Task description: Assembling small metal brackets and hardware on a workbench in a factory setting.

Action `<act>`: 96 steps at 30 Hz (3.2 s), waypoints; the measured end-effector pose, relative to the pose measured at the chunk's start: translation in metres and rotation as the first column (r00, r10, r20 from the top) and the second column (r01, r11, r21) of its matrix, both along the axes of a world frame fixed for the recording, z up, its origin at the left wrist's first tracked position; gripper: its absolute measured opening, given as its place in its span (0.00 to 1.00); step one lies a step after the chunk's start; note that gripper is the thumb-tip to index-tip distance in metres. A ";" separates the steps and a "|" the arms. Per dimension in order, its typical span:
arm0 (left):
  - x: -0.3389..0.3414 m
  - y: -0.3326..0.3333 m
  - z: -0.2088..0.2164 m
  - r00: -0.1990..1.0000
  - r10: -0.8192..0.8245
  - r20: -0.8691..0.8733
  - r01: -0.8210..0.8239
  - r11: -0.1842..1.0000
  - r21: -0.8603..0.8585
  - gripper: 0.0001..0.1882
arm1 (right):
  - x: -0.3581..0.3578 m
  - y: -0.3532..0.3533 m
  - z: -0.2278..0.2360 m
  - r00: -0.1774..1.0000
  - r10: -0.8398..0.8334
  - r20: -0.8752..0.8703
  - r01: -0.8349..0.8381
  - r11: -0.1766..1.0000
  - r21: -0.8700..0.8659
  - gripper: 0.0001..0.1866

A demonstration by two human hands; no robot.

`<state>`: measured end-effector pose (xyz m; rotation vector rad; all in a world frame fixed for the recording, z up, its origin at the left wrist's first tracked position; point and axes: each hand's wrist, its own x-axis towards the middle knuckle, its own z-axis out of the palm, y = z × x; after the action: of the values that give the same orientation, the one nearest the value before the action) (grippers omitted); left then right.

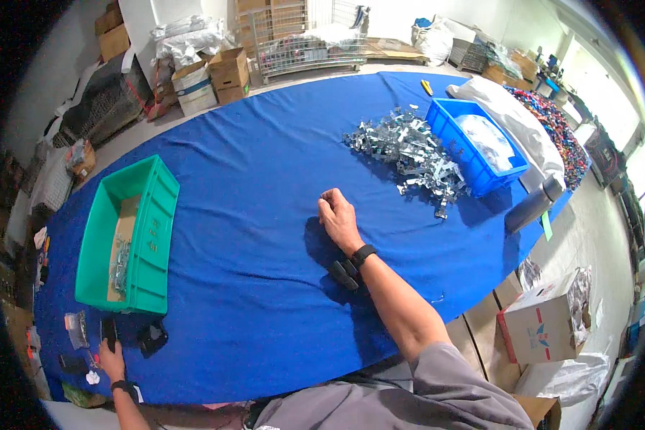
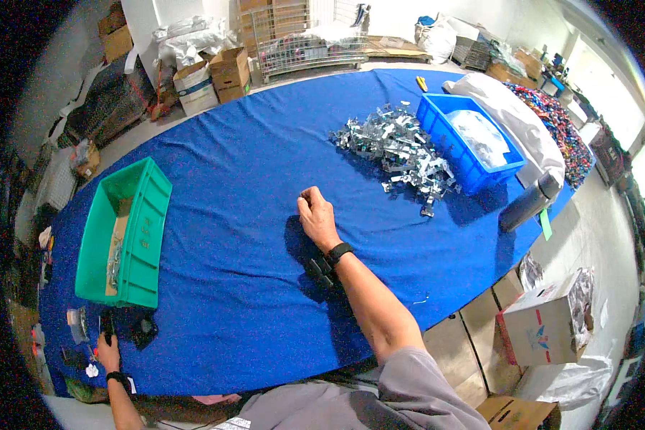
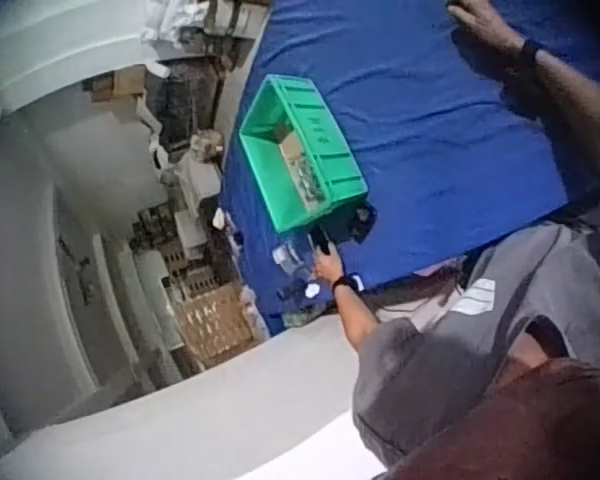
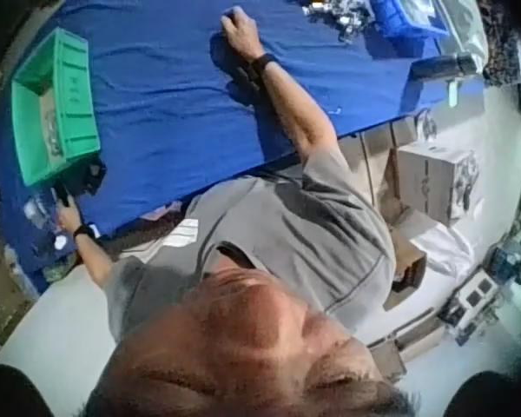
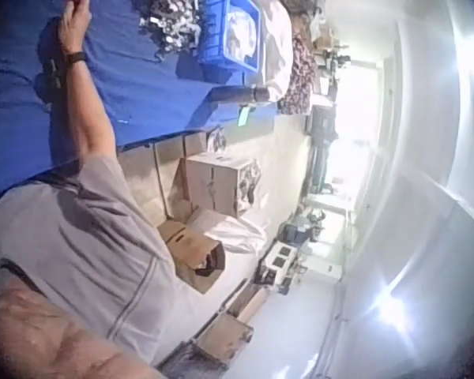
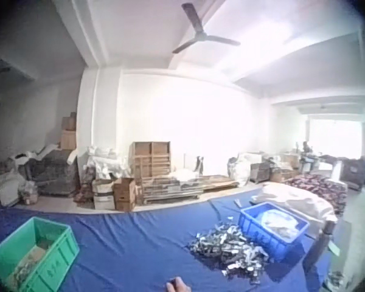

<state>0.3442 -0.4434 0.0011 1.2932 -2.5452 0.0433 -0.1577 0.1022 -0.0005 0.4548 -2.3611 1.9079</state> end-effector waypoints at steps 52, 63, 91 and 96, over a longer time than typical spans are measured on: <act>-0.436 0.416 0.006 0.313 -0.713 -0.628 0.947 0.190 0.258 0.42 | -0.028 0.080 0.059 0.991 0.134 -0.007 -0.128 0.965 0.229 0.17; -0.447 0.394 -0.005 0.437 -0.474 -0.765 0.894 0.135 0.428 0.26 | -0.080 0.168 0.018 0.950 -0.282 0.133 0.243 0.937 0.253 0.20; -0.453 0.400 -0.013 0.320 -0.574 -0.753 0.926 0.356 0.122 0.24 | 0.009 0.122 0.047 0.976 -0.109 -0.191 0.219 0.410 0.885 0.24; -0.442 0.409 0.000 0.367 -0.764 -0.531 0.912 0.408 0.042 0.25 | 0.036 0.108 0.056 0.998 -0.014 -0.060 0.059 0.516 0.854 0.24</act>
<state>-0.0979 -0.0345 0.0008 -0.1819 -2.5061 -0.8421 -0.1216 0.2104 0.0556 0.4579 -3.0897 0.5023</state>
